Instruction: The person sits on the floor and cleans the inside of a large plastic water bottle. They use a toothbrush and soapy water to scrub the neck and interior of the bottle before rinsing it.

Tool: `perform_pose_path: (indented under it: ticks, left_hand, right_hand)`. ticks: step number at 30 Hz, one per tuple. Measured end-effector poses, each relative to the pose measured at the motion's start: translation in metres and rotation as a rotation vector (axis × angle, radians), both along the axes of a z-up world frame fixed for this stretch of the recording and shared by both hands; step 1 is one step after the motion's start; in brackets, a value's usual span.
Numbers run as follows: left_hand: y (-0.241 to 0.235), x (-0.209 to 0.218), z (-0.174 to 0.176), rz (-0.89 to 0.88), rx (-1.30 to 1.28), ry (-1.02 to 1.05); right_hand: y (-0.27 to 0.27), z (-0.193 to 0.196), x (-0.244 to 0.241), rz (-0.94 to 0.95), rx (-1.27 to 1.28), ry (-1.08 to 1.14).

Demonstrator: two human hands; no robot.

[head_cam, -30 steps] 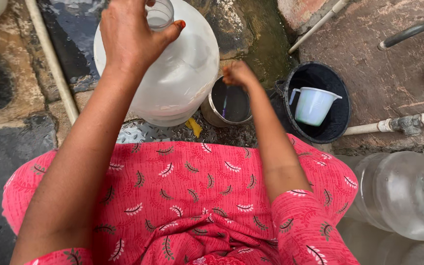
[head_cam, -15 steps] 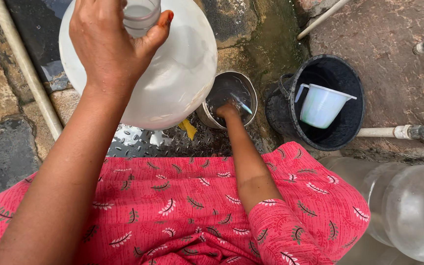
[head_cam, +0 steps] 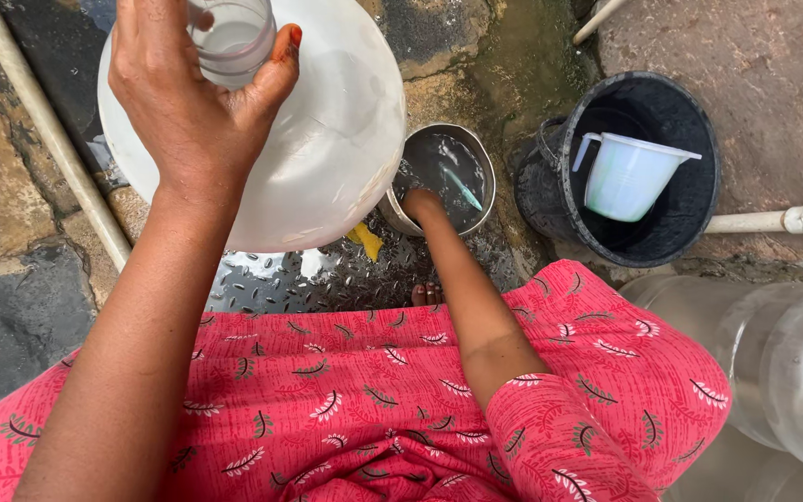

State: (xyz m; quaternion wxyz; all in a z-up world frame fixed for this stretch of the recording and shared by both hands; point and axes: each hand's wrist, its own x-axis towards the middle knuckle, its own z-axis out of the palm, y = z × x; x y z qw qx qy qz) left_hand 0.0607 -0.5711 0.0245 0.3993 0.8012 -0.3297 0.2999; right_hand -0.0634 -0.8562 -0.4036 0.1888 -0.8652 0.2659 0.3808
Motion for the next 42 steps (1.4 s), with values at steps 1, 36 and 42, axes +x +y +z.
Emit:
perform_pose_path:
  ticks: [1,36,42]
  left_hand:
    - [0.000,0.001,-0.004,0.003,-0.009,0.021]
    - [-0.007,-0.021,0.005,-0.382,-0.106,0.486]
    - [-0.014,-0.019,-0.003,-0.362,-0.099,0.368]
  right_hand:
    - [-0.001,0.001,0.001,-0.072,0.036,-0.050]
    - [-0.032,0.094,-0.020,-1.559,2.135,-0.765]
    - [-0.028,0.102,-0.025,-1.864,1.683,-0.688]
